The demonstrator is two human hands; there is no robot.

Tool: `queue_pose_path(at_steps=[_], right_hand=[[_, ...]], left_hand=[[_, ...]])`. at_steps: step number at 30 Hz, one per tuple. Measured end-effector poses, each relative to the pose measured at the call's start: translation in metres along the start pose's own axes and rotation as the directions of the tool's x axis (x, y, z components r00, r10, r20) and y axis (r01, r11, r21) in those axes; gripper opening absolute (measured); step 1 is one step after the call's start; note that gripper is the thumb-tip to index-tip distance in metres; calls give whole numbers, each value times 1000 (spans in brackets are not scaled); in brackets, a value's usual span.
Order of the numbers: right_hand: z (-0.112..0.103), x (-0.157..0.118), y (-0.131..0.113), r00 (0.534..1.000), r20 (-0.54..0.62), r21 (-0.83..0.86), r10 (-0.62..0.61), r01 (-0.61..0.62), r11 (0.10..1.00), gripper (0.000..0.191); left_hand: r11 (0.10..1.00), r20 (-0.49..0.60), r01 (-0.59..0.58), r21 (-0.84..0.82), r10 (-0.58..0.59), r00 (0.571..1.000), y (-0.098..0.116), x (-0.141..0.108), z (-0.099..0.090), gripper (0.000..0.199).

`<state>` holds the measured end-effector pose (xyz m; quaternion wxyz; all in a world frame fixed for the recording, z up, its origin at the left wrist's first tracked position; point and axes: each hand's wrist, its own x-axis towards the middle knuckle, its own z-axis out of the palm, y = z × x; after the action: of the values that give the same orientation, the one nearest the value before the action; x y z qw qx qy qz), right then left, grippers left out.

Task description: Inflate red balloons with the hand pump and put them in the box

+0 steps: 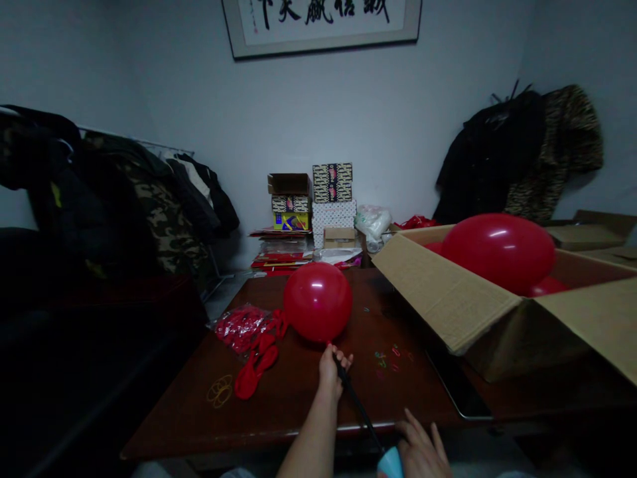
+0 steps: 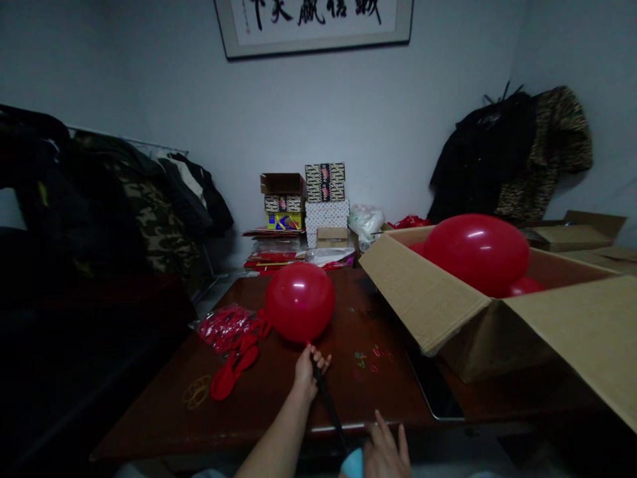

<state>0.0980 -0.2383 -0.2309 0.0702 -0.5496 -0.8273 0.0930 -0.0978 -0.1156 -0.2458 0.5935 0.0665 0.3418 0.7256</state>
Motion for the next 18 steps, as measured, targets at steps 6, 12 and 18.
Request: queue_pose_path(at_steps=[6,12,18], right_hand=[[-32,27,-27,999,-15,73,-35,37,997,44],[-36,71,-54,994,-107,96,-1,11,995,43],[-24,85,-62,993,-117,109,1,11,994,46]], left_hand=[[1000,39,-9,-15,10,999,9,-8,3,32],[1000,46,2,-11,-2,999,6,-13,6,33],[999,46,-25,31,23,999,11,-10,5,36]])
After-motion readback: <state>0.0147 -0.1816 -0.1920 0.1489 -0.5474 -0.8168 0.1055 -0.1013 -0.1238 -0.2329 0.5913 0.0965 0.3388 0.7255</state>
